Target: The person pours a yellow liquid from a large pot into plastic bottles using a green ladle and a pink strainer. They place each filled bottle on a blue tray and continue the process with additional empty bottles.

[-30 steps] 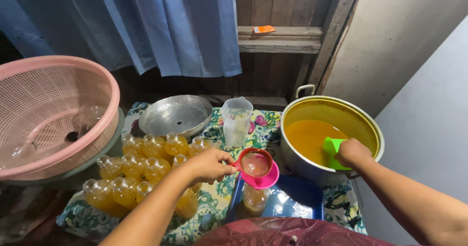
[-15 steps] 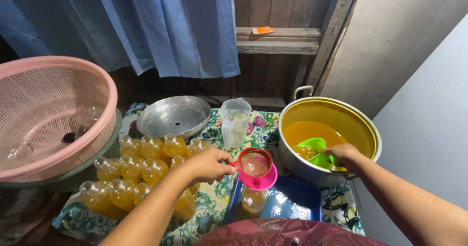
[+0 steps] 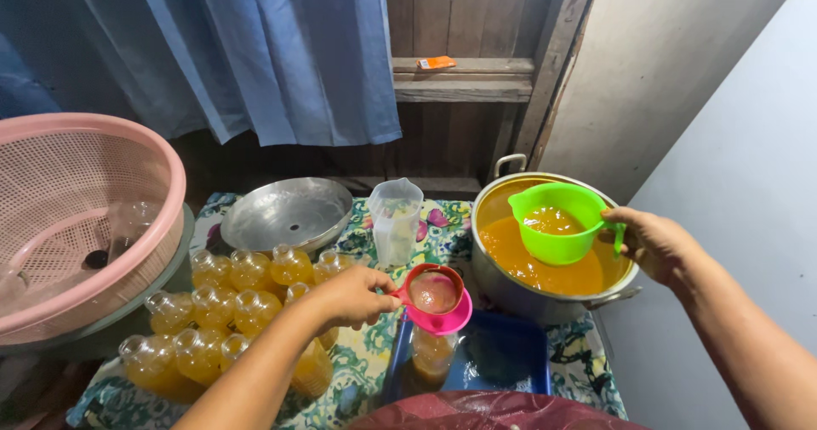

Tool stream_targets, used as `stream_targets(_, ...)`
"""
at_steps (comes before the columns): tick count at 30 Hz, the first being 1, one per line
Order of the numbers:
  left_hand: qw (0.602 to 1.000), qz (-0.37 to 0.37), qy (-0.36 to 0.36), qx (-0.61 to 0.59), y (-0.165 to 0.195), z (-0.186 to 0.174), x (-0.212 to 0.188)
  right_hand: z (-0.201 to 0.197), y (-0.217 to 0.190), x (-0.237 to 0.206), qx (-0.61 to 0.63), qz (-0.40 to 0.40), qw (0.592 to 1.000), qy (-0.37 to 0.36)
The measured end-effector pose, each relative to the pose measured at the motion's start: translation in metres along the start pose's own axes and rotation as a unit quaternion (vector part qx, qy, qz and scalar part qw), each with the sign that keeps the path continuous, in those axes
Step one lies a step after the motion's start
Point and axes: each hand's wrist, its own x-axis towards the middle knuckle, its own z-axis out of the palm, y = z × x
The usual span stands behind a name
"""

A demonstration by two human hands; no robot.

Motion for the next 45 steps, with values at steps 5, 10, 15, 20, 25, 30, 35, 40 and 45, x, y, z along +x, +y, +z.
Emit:
stream_targets(5, 1.000, 0.009, 0.001, -0.009, -0.001, 0.003, 0.001, 0.007, -0.035, -0.048, -0.008, -0.014, 1.000, -0.016)
stream_targets(10, 1.000, 0.017, 0.002, -0.010, 0.002, 0.003, -0.003, 0.025, -0.052, -0.080, -0.035, -0.022, 0.998, -0.038)
stream_targets(15, 1.000, 0.019, 0.009, -0.004, 0.007, 0.005, -0.010, 0.035, -0.051, -0.088, -0.046, -0.068, 0.992, -0.098)
stream_targets(20, 0.999, 0.029, 0.003, -0.020, 0.008, 0.009, -0.009, 0.045, -0.052, -0.096, -0.108, -0.070, 0.989, -0.077)
stream_targets(25, 0.999, 0.048, 0.016, -0.013, 0.010, 0.011, -0.007, 0.053, -0.059, -0.105, -0.177, -0.074, 0.979, -0.062)
stream_targets(30, 0.999, 0.033, 0.015, -0.019, 0.015, 0.009, -0.010, 0.059, -0.067, -0.115, -0.218, -0.087, 0.971, -0.044)
stream_targets(35, 0.999, 0.036, 0.015, -0.009, 0.018, 0.010, -0.012, 0.069, -0.077, -0.127, -0.241, -0.074, 0.967, -0.026)
stream_targets(40, 0.999, 0.043, 0.022, -0.004, 0.016, 0.012, -0.011, 0.081, -0.085, -0.135, -0.254, -0.064, 0.965, -0.018)
stream_targets(45, 0.999, 0.045, 0.023, 0.002, 0.015, 0.012, -0.009, 0.088, -0.089, -0.140, -0.267, -0.059, 0.962, -0.021)
